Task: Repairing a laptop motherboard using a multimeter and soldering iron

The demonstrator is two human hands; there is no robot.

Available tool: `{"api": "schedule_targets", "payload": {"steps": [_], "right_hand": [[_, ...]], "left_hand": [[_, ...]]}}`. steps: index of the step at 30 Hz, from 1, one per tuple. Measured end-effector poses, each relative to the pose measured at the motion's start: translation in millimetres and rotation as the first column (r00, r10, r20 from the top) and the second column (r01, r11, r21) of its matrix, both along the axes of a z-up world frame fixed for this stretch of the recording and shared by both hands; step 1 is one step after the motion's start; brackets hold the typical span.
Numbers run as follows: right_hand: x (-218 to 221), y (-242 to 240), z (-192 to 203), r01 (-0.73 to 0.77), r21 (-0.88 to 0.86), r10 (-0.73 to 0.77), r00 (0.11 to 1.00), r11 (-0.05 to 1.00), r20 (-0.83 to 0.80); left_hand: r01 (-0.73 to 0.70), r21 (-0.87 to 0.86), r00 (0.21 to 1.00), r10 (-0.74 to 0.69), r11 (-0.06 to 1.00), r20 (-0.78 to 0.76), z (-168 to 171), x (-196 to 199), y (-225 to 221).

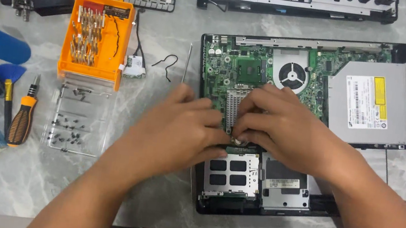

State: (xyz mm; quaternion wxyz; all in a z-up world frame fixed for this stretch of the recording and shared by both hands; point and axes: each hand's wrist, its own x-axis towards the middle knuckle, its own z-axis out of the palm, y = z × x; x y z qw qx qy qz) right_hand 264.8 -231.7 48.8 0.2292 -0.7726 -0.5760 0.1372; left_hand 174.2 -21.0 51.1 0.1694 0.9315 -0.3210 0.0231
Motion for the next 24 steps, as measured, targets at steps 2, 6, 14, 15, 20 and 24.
{"api": "schedule_targets", "payload": {"steps": [2,6,14,15,20,24], "right_hand": [[-1,-1,-2,0.019,0.022,-0.02,0.997,1.0,0.079],[-2,-2,0,0.047,0.004,-0.047,0.997,0.999,0.068],[-2,-2,4,0.068,-0.049,-0.065,0.996,0.996,0.061],[-3,-2,4,0.068,-0.049,-0.065,0.996,0.996,0.06],[-4,-4,2,0.215,-0.098,-0.214,0.977,0.972,0.022],[-8,-1,9,0.282,-0.174,-0.285,0.959,0.943,0.008]], "left_hand": [[0.001,-0.013,0.999,0.0,1.0,0.048,-5,0,-3],[-0.008,-0.011,0.999,0.008,1.0,0.045,0,0,-2],[0.012,-0.016,0.999,-0.011,1.0,0.049,9,1,-2],[0.012,-0.015,0.999,-0.011,1.0,0.048,8,0,-2],[0.008,0.03,0.998,-0.01,1.0,0.056,10,-1,-3],[-0.005,0.037,0.998,0.003,0.999,0.067,11,-2,-5]]}}
